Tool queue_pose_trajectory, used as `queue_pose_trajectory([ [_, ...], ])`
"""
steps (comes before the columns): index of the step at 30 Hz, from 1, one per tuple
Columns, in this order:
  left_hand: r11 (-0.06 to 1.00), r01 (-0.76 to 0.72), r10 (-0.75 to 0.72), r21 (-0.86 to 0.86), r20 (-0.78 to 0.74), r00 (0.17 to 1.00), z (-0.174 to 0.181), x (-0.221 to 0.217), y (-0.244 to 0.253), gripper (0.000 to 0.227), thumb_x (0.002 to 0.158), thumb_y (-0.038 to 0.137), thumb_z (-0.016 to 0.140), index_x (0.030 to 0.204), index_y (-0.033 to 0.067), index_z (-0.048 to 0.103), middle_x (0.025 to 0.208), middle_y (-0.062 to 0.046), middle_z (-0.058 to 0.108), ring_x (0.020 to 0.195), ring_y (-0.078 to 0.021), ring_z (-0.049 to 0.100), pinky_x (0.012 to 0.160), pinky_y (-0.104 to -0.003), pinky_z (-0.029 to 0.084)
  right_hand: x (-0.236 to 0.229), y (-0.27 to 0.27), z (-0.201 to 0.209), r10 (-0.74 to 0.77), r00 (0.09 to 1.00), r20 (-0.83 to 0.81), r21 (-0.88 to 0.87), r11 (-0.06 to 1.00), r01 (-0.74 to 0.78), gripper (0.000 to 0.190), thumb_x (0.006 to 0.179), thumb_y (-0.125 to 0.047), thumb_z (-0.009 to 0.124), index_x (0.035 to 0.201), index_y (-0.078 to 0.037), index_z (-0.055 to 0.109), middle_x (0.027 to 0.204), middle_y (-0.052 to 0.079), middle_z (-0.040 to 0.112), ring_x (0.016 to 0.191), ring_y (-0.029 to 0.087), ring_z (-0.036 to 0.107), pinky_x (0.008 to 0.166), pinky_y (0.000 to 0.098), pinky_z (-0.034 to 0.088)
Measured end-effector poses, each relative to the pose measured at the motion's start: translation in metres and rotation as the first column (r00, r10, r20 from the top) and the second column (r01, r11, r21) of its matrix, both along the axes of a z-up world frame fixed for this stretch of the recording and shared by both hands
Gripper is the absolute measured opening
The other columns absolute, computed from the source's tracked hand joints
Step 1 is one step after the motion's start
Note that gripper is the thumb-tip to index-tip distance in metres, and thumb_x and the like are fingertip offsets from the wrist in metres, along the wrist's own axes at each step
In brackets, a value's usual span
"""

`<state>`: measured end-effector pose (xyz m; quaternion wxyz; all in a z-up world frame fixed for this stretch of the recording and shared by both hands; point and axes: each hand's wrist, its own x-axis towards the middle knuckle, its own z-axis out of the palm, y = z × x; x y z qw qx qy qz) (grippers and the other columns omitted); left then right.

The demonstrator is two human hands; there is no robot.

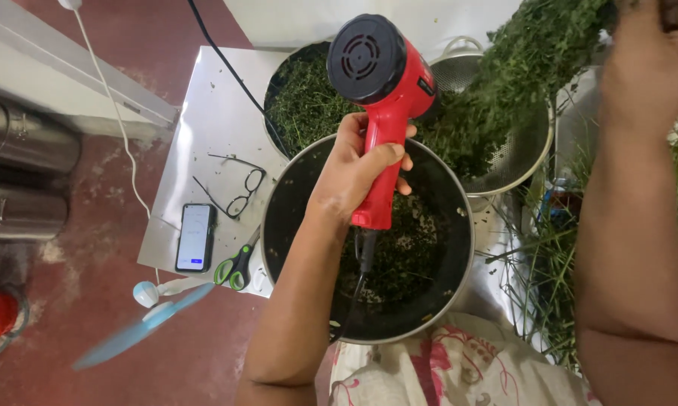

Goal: Drying green leaves in a pot using a heat gun while stirring them by hand

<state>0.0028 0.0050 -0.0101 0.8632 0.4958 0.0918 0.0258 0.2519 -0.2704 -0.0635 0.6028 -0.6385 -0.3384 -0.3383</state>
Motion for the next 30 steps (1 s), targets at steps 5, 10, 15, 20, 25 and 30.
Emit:
queue_pose_trajectory([
  [5, 1.000, -0.001, 0.001, -0.006, -0.025, 1.000, 0.001, -0.001, -0.001, 0.050, 0.084, 0.006, 0.065, 0.124, 0.0025, 0.036, 0.124, -0.026, 0.062, 0.077, -0.0234, 0.065, 0.053, -0.037, 0.062, -0.038, 0.032, 0.016, -0.339, 0.932, -0.131, -0.643, 0.744, 0.180, 0.038, 0.099, 0.003, 0.068, 0.136, -0.002, 0.071, 0.133, 0.023, 0.062, 0.119, 0.038, 0.056, 0.099, 0.0505, 0.043],
  [10, 1.000, 0.009, -0.009, -0.003, 0.003, 1.000, -0.012, 0.000, 0.000, 0.046, 0.085, 0.004, 0.065, 0.122, 0.0023, 0.036, 0.122, -0.026, 0.062, 0.076, -0.0240, 0.066, 0.052, -0.038, 0.062, -0.063, 0.045, -0.050, -0.518, 0.729, -0.447, -0.804, 0.591, -0.073, 0.019, 0.096, -0.014, 0.078, 0.114, -0.016, 0.075, 0.135, 0.031, 0.057, 0.126, 0.048, 0.053, 0.100, 0.0564, 0.047],
  [15, 0.997, -0.018, 0.026, -0.075, 0.105, 0.994, -0.020, 0.005, 0.002, 0.055, 0.084, -0.002, 0.070, 0.128, -0.0083, 0.038, 0.116, -0.035, 0.062, 0.074, -0.0306, 0.069, 0.044, -0.044, 0.065, -0.040, 0.038, -0.154, -0.575, 0.586, -0.571, -0.820, 0.431, -0.376, 0.089, 0.073, -0.011, 0.094, 0.151, -0.023, 0.053, 0.138, 0.032, 0.038, 0.118, 0.062, 0.056, 0.092, 0.0685, 0.054],
  [20, 0.999, -0.028, 0.028, -0.022, 0.018, 0.999, -0.006, 0.001, 0.000, 0.053, 0.083, 0.001, 0.068, 0.125, -0.0029, 0.037, 0.121, -0.032, 0.062, 0.075, -0.0279, 0.067, 0.047, -0.040, 0.063, -0.048, 0.023, -0.087, -0.491, 0.757, -0.430, -0.817, 0.569, -0.095, 0.024, 0.094, -0.007, 0.070, 0.114, -0.018, 0.075, 0.116, 0.018, 0.063, 0.107, 0.040, 0.065, 0.088, 0.0525, 0.056],
  [25, 0.999, 0.001, 0.001, 0.034, -0.063, 0.998, 0.009, -0.001, -0.002, 0.049, 0.083, 0.006, 0.064, 0.124, 0.0023, 0.038, 0.124, -0.026, 0.063, 0.077, -0.0234, 0.065, 0.053, -0.036, 0.060, -0.058, 0.017, -0.009, -0.360, 0.909, -0.212, -0.658, 0.740, 0.139, 0.023, 0.095, 0.009, 0.068, 0.109, -0.007, 0.075, 0.118, 0.019, 0.061, 0.110, 0.035, 0.061, 0.087, 0.0472, 0.052],
  [30, 1.000, -0.005, 0.008, 0.027, -0.080, 0.997, 0.010, -0.001, -0.004, 0.045, 0.082, 0.006, 0.064, 0.120, 0.0048, 0.039, 0.124, -0.025, 0.064, 0.077, -0.0228, 0.065, 0.052, -0.035, 0.060, -0.063, 0.039, -0.009, -0.580, 0.749, -0.320, -0.858, 0.513, 0.030, 0.039, 0.091, -0.007, 0.074, 0.129, -0.016, 0.076, 0.131, 0.027, 0.052, 0.123, 0.051, 0.036, 0.098, 0.0661, 0.038],
])
